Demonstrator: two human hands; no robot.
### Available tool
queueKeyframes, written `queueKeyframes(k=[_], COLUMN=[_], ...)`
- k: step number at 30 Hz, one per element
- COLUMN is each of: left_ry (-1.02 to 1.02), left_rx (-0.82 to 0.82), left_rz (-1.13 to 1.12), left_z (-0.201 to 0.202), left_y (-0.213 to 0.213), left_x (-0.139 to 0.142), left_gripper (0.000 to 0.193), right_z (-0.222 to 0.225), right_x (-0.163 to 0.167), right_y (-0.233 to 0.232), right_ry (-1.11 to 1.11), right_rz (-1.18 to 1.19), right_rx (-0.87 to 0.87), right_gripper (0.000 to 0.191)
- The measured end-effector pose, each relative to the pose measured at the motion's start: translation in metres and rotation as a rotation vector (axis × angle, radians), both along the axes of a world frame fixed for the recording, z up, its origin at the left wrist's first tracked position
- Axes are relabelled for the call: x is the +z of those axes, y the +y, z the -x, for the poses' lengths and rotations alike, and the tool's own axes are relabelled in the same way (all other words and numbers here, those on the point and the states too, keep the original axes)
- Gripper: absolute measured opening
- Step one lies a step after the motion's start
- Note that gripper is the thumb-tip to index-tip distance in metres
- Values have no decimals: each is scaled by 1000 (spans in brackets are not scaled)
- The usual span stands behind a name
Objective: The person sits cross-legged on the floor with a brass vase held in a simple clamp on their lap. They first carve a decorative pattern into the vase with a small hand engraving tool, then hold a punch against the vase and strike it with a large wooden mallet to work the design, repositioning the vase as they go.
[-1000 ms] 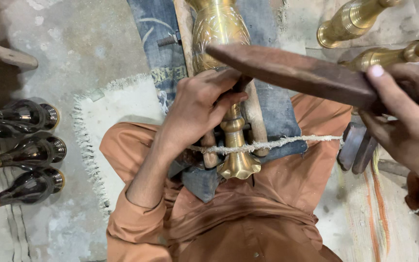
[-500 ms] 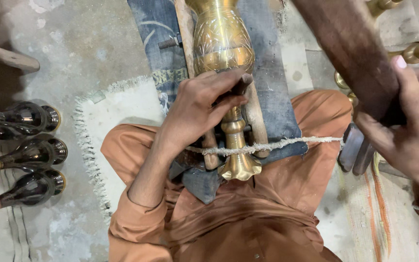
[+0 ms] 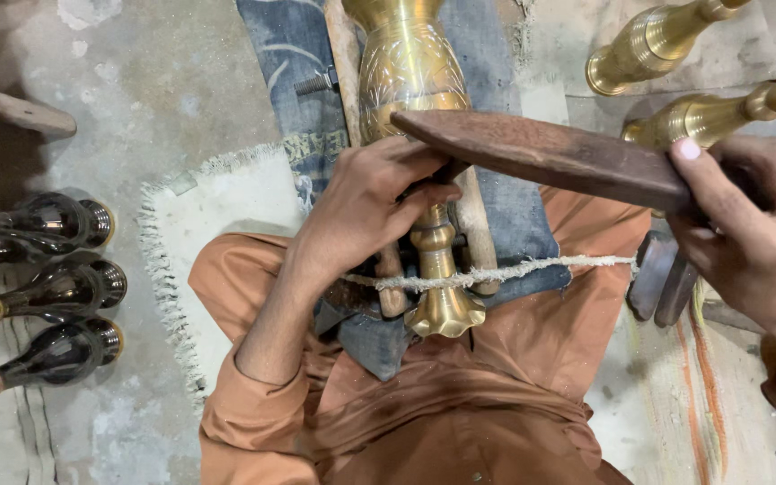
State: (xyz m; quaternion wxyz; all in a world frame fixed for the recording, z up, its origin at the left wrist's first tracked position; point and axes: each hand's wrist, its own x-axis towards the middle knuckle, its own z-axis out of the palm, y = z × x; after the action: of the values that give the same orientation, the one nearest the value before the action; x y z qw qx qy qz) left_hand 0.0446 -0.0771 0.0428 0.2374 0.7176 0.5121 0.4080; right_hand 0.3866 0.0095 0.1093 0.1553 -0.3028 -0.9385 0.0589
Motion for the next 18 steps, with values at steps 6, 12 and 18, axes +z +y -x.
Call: queueKeyframes(k=[6,12,18], left_ry=[-12,0,18], left_rx=[-6,11,-10], left_rz=[-5,-36,23], left_z=[2,2,4], left_y=[-1,-3,-2], left_x=[-3,0,1], left_gripper=[29,31,31], right_z=[-3,-9,-5], right_x=[-5,-5,-2], right_y=[-1,5,9], right_ry=[13,4,-24], right_rz=[-49,77,35], right_rx=[-1,23,66], right_gripper=[79,83,79])
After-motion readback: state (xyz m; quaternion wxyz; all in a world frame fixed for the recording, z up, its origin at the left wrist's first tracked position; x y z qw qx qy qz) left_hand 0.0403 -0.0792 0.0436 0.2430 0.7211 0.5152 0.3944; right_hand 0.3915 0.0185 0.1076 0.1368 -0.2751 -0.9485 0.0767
